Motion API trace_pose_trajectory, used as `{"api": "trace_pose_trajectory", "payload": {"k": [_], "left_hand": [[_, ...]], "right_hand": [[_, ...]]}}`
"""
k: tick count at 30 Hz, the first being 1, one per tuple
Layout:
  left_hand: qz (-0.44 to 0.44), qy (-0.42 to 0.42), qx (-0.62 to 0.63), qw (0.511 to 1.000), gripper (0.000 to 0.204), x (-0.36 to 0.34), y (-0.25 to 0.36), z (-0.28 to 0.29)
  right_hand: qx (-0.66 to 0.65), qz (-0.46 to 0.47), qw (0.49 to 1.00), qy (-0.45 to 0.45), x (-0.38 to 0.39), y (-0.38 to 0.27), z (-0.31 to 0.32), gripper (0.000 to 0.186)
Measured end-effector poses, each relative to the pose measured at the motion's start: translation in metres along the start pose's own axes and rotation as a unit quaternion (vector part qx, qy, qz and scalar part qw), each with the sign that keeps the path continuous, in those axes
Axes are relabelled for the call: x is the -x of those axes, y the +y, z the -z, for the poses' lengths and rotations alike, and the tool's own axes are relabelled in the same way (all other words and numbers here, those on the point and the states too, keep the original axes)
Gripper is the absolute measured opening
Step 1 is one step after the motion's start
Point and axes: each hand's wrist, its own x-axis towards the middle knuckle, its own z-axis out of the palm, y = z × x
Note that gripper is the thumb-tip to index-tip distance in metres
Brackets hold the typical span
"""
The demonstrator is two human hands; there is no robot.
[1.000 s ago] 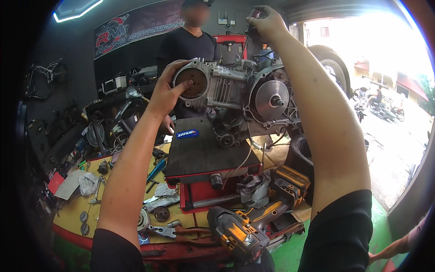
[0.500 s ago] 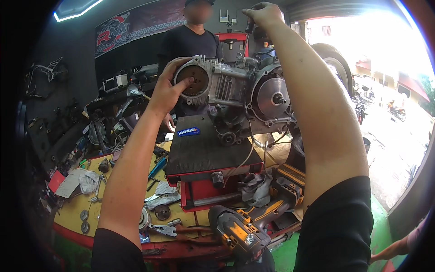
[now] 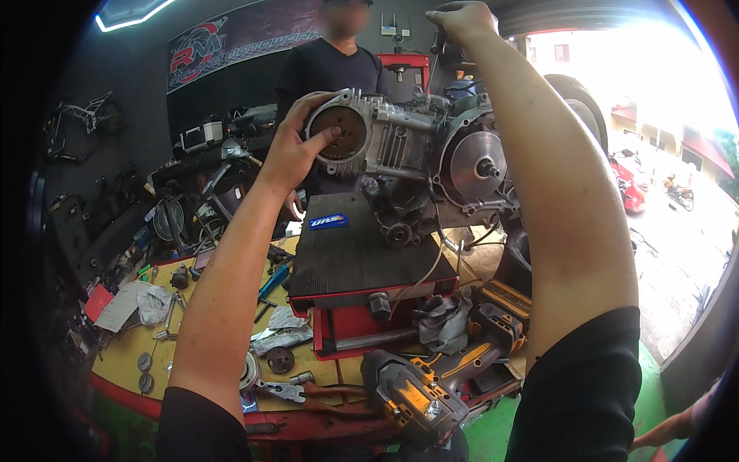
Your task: The person works on a disassembled motorcycle engine block mounted on a workbench. They use a cordless impact wrench to remove bolts from the cylinder head and then use a screwdriver to pry out a gear. The person handles various engine components and tools throughout the process.
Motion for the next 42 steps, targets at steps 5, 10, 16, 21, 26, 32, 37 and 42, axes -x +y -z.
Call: {"api": "trace_pose_trajectory", "payload": {"k": [5, 10, 16, 21, 26, 32, 37, 42], "left_hand": [[-0.002, -0.016, 0.001, 1.0, 0.05, -0.004, 0.001, -0.01], [0.01, -0.013, -0.01, 1.0, 0.05, 0.002, -0.002, 0.002], [0.0, -0.014, 0.01, 1.0, 0.049, -0.005, 0.001, -0.011], [0.017, -0.005, 0.025, 1.0, 0.047, 0.001, -0.001, 0.001], [0.012, -0.02, 0.03, 0.999, 0.051, -0.003, -0.003, -0.002], [0.015, -0.015, 0.035, 0.999, 0.049, -0.001, -0.003, -0.004], [0.011, -0.008, 0.022, 1.0, 0.047, -0.001, -0.002, -0.004], [-0.009, -0.013, -0.032, 0.999, 0.05, -0.002, -0.002, 0.0]], "right_hand": [[-0.086, 0.002, 0.995, -0.052, -0.036, 0.045, 0.006, 0.026], [-0.212, -0.092, 0.968, -0.098, -0.016, 0.018, -0.01, 0.017], [-0.371, -0.204, 0.904, -0.061, -0.02, 0.021, -0.013, 0.037], [-0.335, -0.189, 0.923, 0.025, 0.016, 0.004, -0.044, 0.04], [-0.323, -0.164, 0.932, -0.008, 0.029, 0.019, -0.037, 0.044], [-0.317, -0.122, 0.941, -0.016, 0.041, 0.013, -0.042, 0.042], [-0.283, -0.042, 0.947, 0.148, 0.035, -0.01, -0.04, 0.037], [-0.417, -0.131, 0.899, 0.036, 0.02, -0.004, -0.017, 0.026]]}}
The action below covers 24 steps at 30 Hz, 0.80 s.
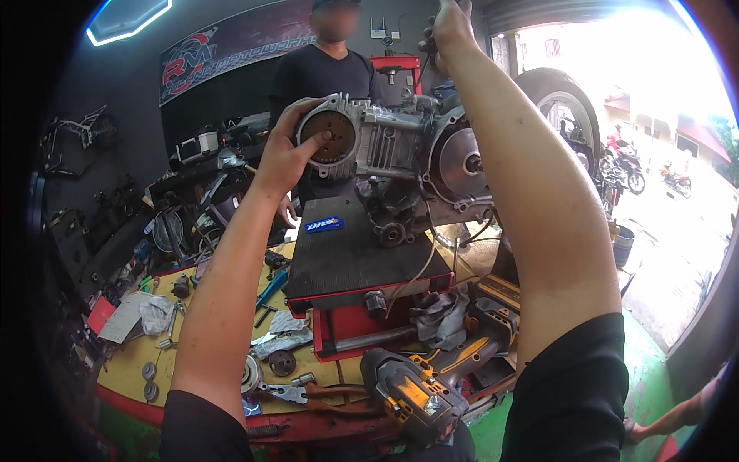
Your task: The person works on a disassembled motorcycle engine block mounted on a workbench. They use a cordless impact wrench to remove bolts from the cylinder head and then use a screwdriver to pry out a gear. The person handles various engine components and tools throughout the process.
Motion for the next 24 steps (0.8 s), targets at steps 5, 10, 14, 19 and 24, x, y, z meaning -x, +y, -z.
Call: {"api": "trace_pose_trajectory", "payload": {"k": [5, 10, 14, 19, 24], "left_hand": [[0.013, 0.021, -0.009, 1.0, 0.047, -0.002, 0.0, -0.007], [0.037, 0.003, 0.063, 0.997, 0.053, -0.002, -0.003, -0.004], [0.034, -0.023, 0.078, 0.996, 0.063, 0.002, -0.006, 0.001], [0.034, -0.034, 0.081, 0.995, 0.07, 0.002, -0.002, -0.002], [0.024, -0.02, 0.057, 0.998, 0.067, 0.003, -0.006, -0.001]], "right_hand": [[0.016, -0.024, 1.0, -0.004, -0.007, 0.01, 0.005, 0.022], [0.039, -0.027, 0.998, -0.044, -0.009, 0.023, 0.004, 0.025], [0.074, -0.034, 0.995, -0.054, -0.015, 0.025, 0.008, 0.031], [0.295, 0.133, 0.944, -0.062, -0.025, 0.02, 0.021, 0.042], [0.358, 0.238, 0.903, -0.02, -0.013, 0.018, 0.015, 0.043]]}}
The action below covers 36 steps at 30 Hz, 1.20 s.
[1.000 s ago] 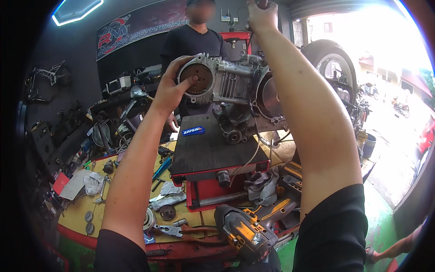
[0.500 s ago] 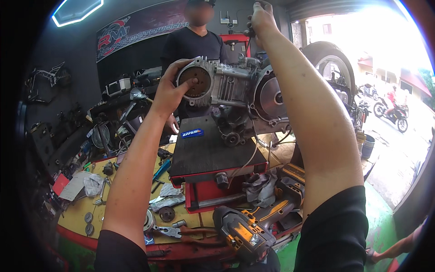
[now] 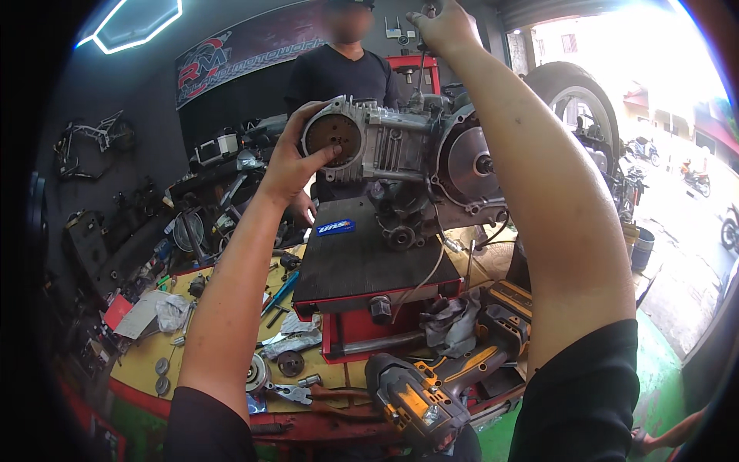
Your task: The person works on a disassembled motorcycle engine block mounted on a workbench. They use a cordless impact wrench to remove bolts from the cylinder head and then use a screwdriver to pry out a gear. The person handles various engine components and tools throughout the process.
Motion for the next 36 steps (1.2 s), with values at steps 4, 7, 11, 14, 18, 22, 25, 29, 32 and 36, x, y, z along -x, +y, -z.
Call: {"api": "trace_pose_trajectory", "payload": {"k": [4, 7, 11, 14, 18, 22, 25, 29, 32, 36], "left_hand": [[0.003, -0.004, -0.029, 1.0, 0.061, 0.0, -0.001, -0.001], [-0.002, -0.005, -0.028, 1.0, 0.059, 0.001, 0.0, 0.0], [-0.001, -0.005, -0.006, 1.0, 0.06, 0.002, 0.003, 0.0], [0.002, -0.007, 0.018, 1.0, 0.061, -0.002, 0.003, -0.009], [0.005, -0.008, 0.016, 1.0, 0.061, -0.001, -0.002, -0.006], [0.012, 0.007, -0.013, 1.0, 0.058, 0.006, 0.005, 0.005], [0.011, -0.001, 0.006, 1.0, 0.056, -0.003, 0.007, -0.01], [0.019, 0.0, 0.0, 1.0, 0.054, 0.002, 0.005, -0.001], [0.02, -0.005, 0.014, 1.0, 0.054, 0.0, 0.005, -0.005], [0.013, -0.005, 0.009, 1.0, 0.052, 0.0, 0.005, -0.003]], "right_hand": [[0.039, -0.011, 0.999, -0.028, 0.003, -0.008, 0.004, 0.044], [0.031, -0.039, 0.998, -0.036, 0.0, -0.008, 0.003, 0.04], [-0.016, -0.041, 0.998, -0.049, -0.01, 0.002, -0.005, 0.035], [-0.071, -0.016, 0.996, -0.06, -0.03, 0.037, -0.008, 0.033], [0.002, 0.028, 0.999, -0.03, -0.025, 0.039, -0.012, 0.033], [-0.102, -0.111, 0.982, -0.112, 0.013, -0.039, 0.018, 0.034], [0.001, 0.011, 1.0, -0.008, -0.006, -0.006, 0.018, 0.032], [-0.026, -0.054, 0.998, -0.036, -0.002, -0.021, 0.01, 0.03], [0.023, -0.009, 1.0, -0.01, -0.009, -0.009, 0.01, 0.032], [0.029, -0.003, 0.999, -0.015, -0.013, -0.009, 0.008, 0.033]]}}
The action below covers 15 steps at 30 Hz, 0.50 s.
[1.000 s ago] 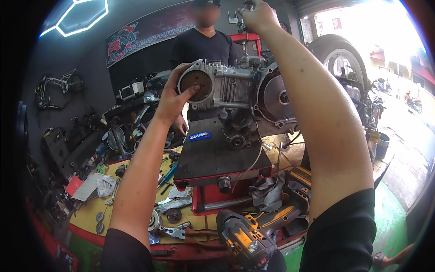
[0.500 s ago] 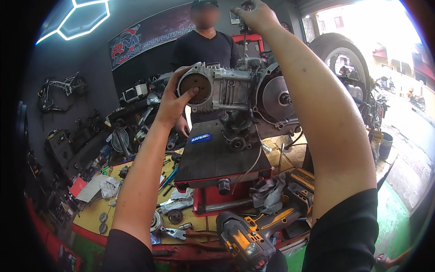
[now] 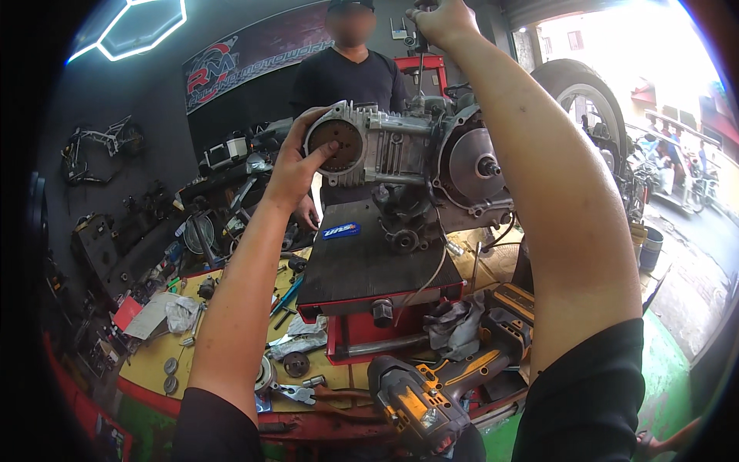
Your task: The person works on a disassembled motorcycle engine block mounted on a workbench. They use a cordless impact wrench to remove bolts from the cylinder head and then use a screwdriver to pry out a gear. The person handles various engine components and tools throughout the process.
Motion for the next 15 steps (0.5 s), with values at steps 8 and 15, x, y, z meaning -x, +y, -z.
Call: {"api": "trace_pose_trajectory", "payload": {"k": [8, 15], "left_hand": [[0.003, 0.013, 0.019, 1.0, 0.049, -0.003, -0.004, -0.002], [-0.015, 0.017, -0.041, 0.999, 0.047, -0.004, -0.002, -0.005]], "right_hand": [[-0.03, -0.037, 0.998, -0.039, -0.008, 0.005, 0.002, 0.026], [0.023, 0.018, 0.999, -0.026, -0.018, 0.021, 0.007, 0.033]]}}
